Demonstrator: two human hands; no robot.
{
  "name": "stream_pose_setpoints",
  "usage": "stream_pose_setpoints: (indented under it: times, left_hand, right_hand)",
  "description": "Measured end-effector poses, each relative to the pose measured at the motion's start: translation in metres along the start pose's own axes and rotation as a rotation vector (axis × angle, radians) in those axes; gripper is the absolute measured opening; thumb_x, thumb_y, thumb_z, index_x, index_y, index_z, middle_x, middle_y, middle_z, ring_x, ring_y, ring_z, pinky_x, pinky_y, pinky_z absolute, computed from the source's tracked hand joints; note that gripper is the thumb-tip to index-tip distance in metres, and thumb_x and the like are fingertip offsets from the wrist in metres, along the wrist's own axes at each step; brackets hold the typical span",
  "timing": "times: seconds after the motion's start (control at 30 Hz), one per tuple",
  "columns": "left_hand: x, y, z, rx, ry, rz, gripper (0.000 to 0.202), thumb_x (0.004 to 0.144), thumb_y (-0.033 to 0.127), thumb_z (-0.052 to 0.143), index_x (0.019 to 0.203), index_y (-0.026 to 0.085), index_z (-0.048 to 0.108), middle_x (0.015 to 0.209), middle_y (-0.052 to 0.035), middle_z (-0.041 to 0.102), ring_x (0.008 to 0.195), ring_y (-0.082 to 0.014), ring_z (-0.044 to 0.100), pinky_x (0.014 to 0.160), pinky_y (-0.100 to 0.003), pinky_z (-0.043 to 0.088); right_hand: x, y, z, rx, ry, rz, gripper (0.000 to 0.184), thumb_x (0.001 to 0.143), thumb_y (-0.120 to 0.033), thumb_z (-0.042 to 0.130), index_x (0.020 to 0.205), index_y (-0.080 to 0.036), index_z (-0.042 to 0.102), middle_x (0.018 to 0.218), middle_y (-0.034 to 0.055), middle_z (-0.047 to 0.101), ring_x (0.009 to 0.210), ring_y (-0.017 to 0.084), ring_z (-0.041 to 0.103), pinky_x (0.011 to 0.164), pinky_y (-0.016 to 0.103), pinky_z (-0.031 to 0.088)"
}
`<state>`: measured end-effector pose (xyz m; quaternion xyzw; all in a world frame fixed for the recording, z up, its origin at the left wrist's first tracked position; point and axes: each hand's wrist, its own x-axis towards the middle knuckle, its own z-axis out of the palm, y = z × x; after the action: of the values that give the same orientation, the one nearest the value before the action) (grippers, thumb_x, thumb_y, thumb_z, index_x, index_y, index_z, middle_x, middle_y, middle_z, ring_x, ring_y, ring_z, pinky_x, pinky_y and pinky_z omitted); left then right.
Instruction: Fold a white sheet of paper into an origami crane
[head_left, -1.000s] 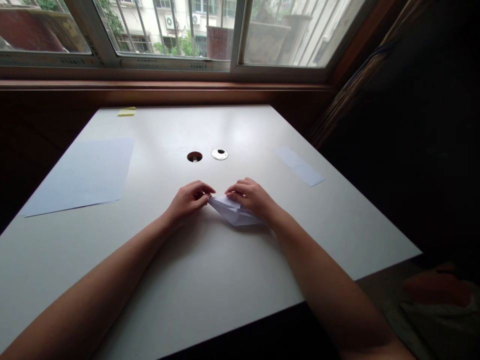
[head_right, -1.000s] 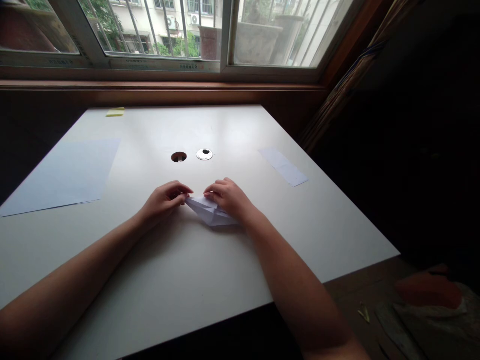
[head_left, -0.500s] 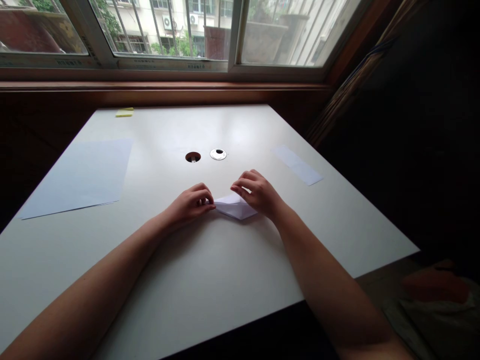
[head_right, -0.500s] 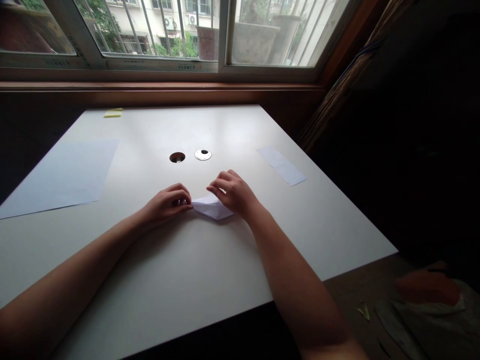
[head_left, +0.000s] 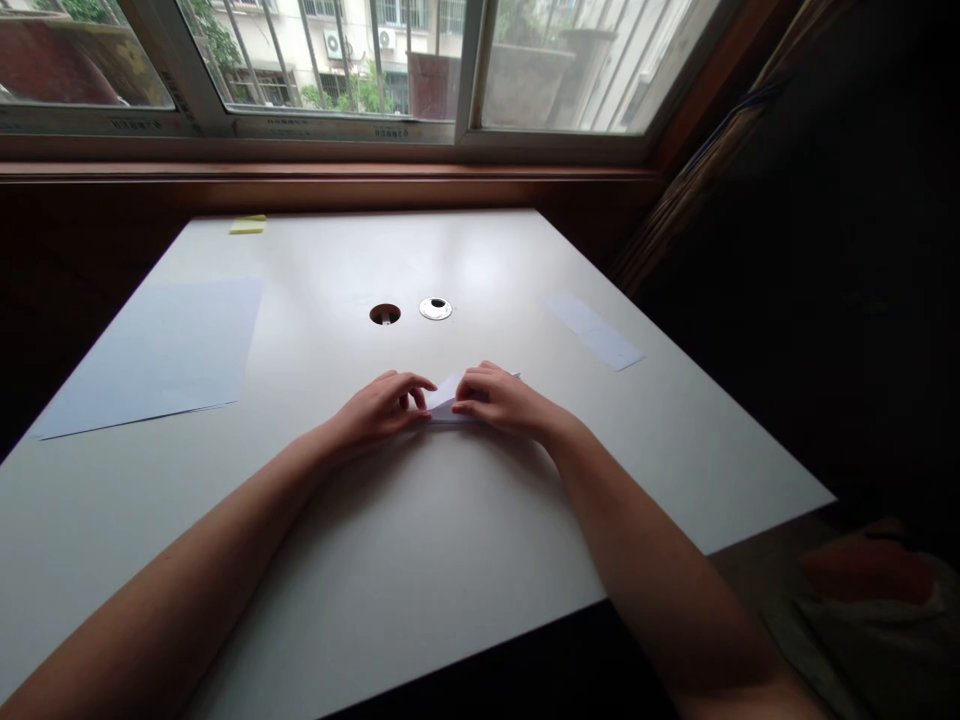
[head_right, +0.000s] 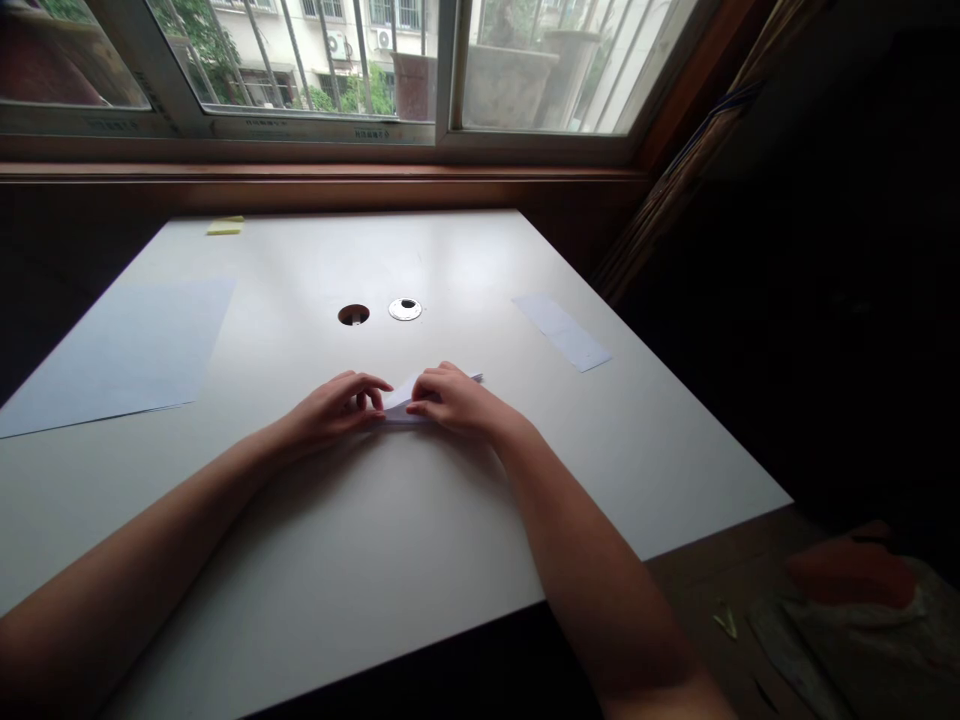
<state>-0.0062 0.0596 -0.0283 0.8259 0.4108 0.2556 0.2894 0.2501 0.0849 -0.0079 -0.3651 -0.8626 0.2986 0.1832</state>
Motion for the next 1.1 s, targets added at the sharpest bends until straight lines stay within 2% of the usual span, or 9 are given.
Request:
stream_pose_setpoints:
  times: [0.13, 0.3, 0.47, 0.7, 0.8, 0.9, 1.0, 1.1]
  left_hand:
    - [0.0, -0.001, 0.003, 0.011, -0.038, 0.021, 0.03, 0.092, 0.031, 0.058, 0.121, 0.026, 0.058, 0.092, -0.0015, 0.067, 0.082, -0.0162, 0.058, 0.074, -0.028, 0.047]
    - [0.002, 0.001, 0.004, 0.054, -0.042, -0.007, 0.024, 0.092, 0.026, 0.052, 0.116, 0.025, 0.056, 0.089, -0.0013, 0.065, 0.087, -0.0185, 0.058, 0.078, -0.031, 0.046]
    - [0.002, 0.005, 0.003, 0.055, -0.032, -0.059, 0.02, 0.091, 0.022, 0.05, 0.111, 0.023, 0.055, 0.088, -0.0014, 0.063, 0.081, -0.0184, 0.058, 0.072, -0.03, 0.045]
    - [0.0, 0.007, 0.005, 0.132, 0.007, -0.034, 0.02, 0.092, 0.021, 0.049, 0.111, 0.023, 0.055, 0.088, -0.0021, 0.061, 0.082, -0.0192, 0.058, 0.073, -0.032, 0.048]
    - [-0.001, 0.006, 0.006, 0.191, 0.061, 0.028, 0.024, 0.095, 0.023, 0.05, 0.117, 0.022, 0.057, 0.102, -0.0071, 0.061, 0.091, -0.0209, 0.059, 0.083, -0.036, 0.051]
    - [-0.002, 0.004, 0.009, 0.237, 0.075, 0.163, 0.032, 0.098, 0.023, 0.049, 0.128, 0.026, 0.057, 0.126, -0.011, 0.057, 0.114, -0.0241, 0.055, 0.099, -0.043, 0.049]
    - [-0.003, 0.0, 0.013, 0.242, 0.03, 0.278, 0.039, 0.101, 0.018, 0.042, 0.136, 0.029, 0.055, 0.138, -0.0085, 0.056, 0.129, -0.023, 0.052, 0.106, -0.043, 0.047]
    - [-0.005, -0.003, 0.015, 0.29, -0.009, 0.317, 0.039, 0.102, 0.02, 0.041, 0.138, 0.029, 0.055, 0.14, -0.0066, 0.057, 0.131, -0.0217, 0.054, 0.109, -0.041, 0.047]
  right_hand:
    - [-0.001, -0.005, 0.001, 0.027, -0.028, 0.062, 0.01, 0.09, -0.032, 0.066, 0.09, -0.023, 0.068, 0.089, 0.0046, 0.062, 0.103, 0.022, 0.055, 0.084, 0.032, 0.046]
    - [0.0, -0.004, 0.003, -0.066, -0.006, 0.03, 0.005, 0.09, -0.026, 0.065, 0.088, -0.022, 0.068, 0.086, 0.0046, 0.065, 0.101, 0.022, 0.054, 0.081, 0.031, 0.044]
    - [0.001, 0.002, 0.005, -0.12, 0.034, 0.014, 0.005, 0.091, -0.026, 0.064, 0.089, -0.022, 0.067, 0.087, 0.0048, 0.066, 0.098, 0.022, 0.053, 0.079, 0.032, 0.044]
    - [0.002, 0.008, 0.009, -0.121, 0.072, 0.006, 0.005, 0.091, -0.025, 0.063, 0.095, -0.025, 0.066, 0.087, 0.0039, 0.067, 0.103, 0.024, 0.051, 0.082, 0.035, 0.044]
    - [0.004, 0.009, 0.009, -0.121, 0.082, -0.02, 0.005, 0.091, -0.023, 0.064, 0.095, -0.024, 0.067, 0.087, 0.0041, 0.068, 0.1, 0.023, 0.052, 0.082, 0.034, 0.044]
    - [0.005, 0.01, 0.01, -0.124, 0.089, -0.038, 0.005, 0.091, -0.022, 0.064, 0.094, -0.023, 0.067, 0.088, 0.0037, 0.068, 0.096, 0.022, 0.054, 0.082, 0.033, 0.043]
    - [0.006, 0.01, 0.01, -0.137, 0.092, -0.041, 0.006, 0.09, -0.021, 0.063, 0.094, -0.023, 0.067, 0.088, 0.0031, 0.069, 0.096, 0.021, 0.054, 0.083, 0.032, 0.042]
    - [0.005, 0.011, 0.011, -0.164, 0.1, -0.043, 0.005, 0.09, -0.02, 0.064, 0.093, -0.022, 0.067, 0.09, 0.0029, 0.069, 0.094, 0.02, 0.054, 0.084, 0.033, 0.041]
